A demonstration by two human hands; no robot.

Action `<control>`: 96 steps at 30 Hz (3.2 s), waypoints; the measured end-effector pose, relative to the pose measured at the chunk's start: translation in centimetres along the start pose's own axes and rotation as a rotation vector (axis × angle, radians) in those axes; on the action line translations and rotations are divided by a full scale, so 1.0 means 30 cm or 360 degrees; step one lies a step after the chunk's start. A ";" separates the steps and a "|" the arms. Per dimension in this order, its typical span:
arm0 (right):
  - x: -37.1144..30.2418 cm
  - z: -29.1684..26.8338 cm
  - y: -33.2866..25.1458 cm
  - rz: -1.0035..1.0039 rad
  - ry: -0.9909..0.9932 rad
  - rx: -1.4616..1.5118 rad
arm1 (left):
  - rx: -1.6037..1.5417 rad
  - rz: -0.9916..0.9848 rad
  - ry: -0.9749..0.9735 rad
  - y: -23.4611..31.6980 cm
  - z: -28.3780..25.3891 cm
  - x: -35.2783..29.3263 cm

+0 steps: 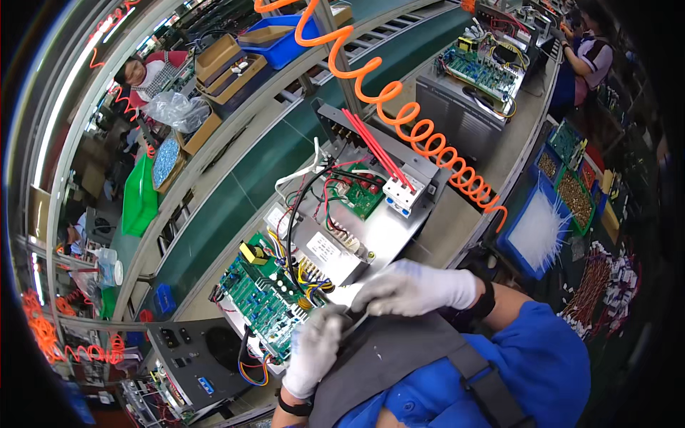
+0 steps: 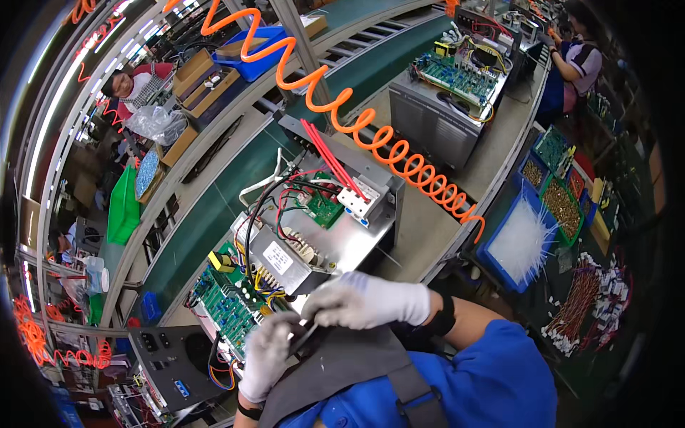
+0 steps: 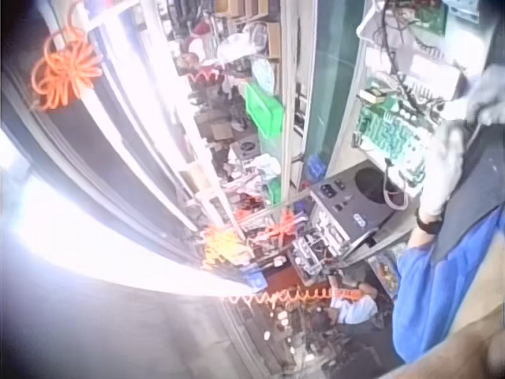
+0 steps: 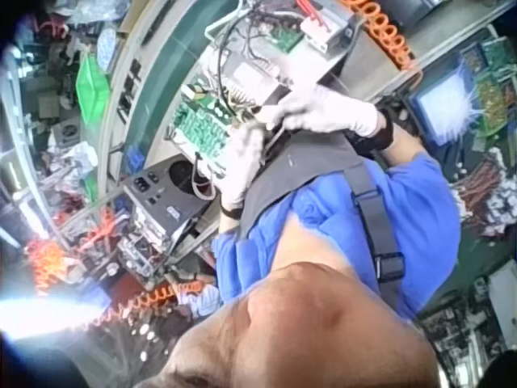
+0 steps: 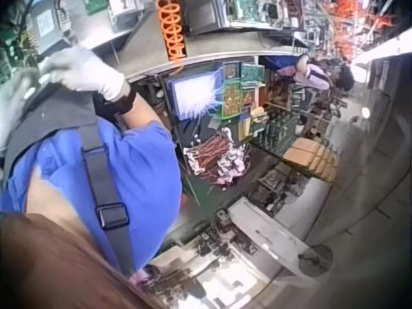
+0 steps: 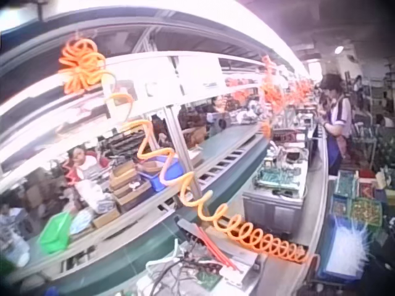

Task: The worker is assembling an electronic power inverter unit, connecting internal wiring, installing circuit boards, and mounting the front panel.

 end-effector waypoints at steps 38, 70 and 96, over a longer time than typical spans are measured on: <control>-0.933 -0.438 0.242 0.1236 0.1745 -0.0612 | -0.0127 0.0626 0.0309 0.079 -0.090 0.079; 0.251 -0.110 0.290 0.0009 0.0834 -0.1435 | 0.1034 0.1027 0.0051 0.220 -0.210 0.535; 0.158 -0.109 0.265 -0.0012 0.0834 -0.1111 | 0.0607 0.0124 0.0380 -0.016 -0.693 0.255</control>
Point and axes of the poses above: each hand's wrist, its own x-axis towards the middle knuckle, its own z-axis out of the palm, y = z × x, the point moved 3 cm from there along x, towards the middle knuckle, and after that the axes turned 6 degrees about y, right-handed, at the moved point
